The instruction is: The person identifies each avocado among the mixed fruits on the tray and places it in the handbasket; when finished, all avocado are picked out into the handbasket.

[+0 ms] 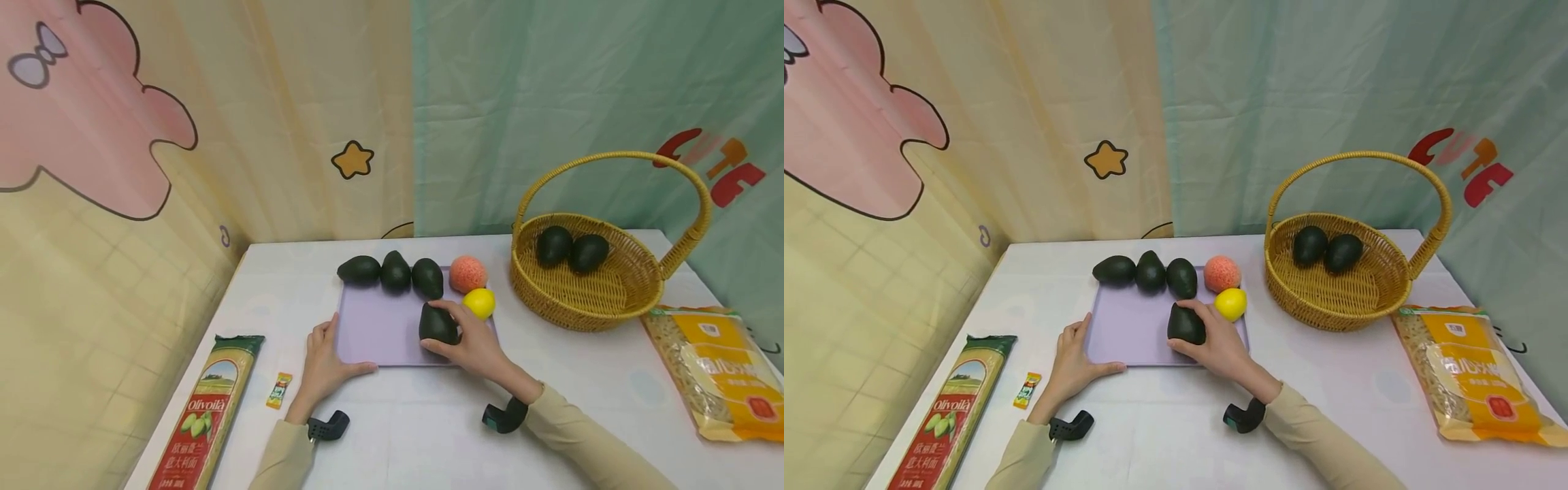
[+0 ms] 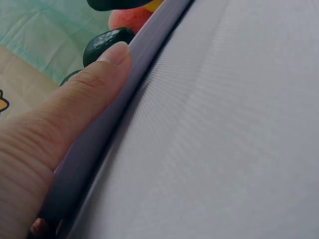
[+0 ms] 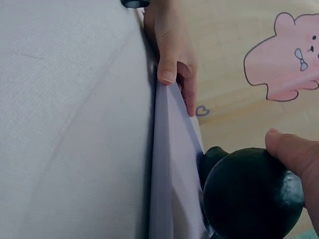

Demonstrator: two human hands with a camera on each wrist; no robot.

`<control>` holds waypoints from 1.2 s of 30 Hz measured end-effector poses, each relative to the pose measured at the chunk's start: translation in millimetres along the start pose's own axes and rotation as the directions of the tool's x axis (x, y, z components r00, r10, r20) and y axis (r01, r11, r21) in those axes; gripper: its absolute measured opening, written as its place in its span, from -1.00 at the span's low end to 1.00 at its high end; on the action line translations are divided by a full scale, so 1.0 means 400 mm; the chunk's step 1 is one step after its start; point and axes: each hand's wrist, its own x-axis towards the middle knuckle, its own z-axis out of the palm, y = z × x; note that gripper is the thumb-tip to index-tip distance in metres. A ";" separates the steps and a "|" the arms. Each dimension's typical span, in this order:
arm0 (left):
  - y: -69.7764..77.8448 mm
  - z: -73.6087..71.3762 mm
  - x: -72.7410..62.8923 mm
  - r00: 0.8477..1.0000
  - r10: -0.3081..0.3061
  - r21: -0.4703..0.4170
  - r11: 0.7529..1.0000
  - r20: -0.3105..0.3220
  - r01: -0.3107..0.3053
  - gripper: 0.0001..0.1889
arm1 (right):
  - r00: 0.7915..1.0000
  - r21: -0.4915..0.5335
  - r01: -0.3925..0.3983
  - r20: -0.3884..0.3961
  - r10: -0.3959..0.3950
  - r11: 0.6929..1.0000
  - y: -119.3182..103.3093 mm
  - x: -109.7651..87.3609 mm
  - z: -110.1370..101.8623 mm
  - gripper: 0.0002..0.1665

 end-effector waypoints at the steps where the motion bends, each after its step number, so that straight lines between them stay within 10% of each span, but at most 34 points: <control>1: 0.000 0.000 0.001 1.000 0.006 0.001 1.000 -0.006 -0.006 0.37 | 1.000 0.020 -0.003 -0.004 0.003 1.000 -0.002 0.002 -0.004 -0.21; 28: -0.007 0.002 0.002 1.000 0.005 0.010 1.000 -0.007 -0.005 0.36 | 0.937 0.191 0.063 -0.348 0.008 0.980 -0.117 0.027 -0.202 -0.24; 36: -0.007 0.005 0.001 0.999 0.033 0.015 0.999 -0.028 -0.033 0.36 | 0.919 0.294 0.058 -0.389 0.065 0.954 -0.062 0.035 -0.235 -0.21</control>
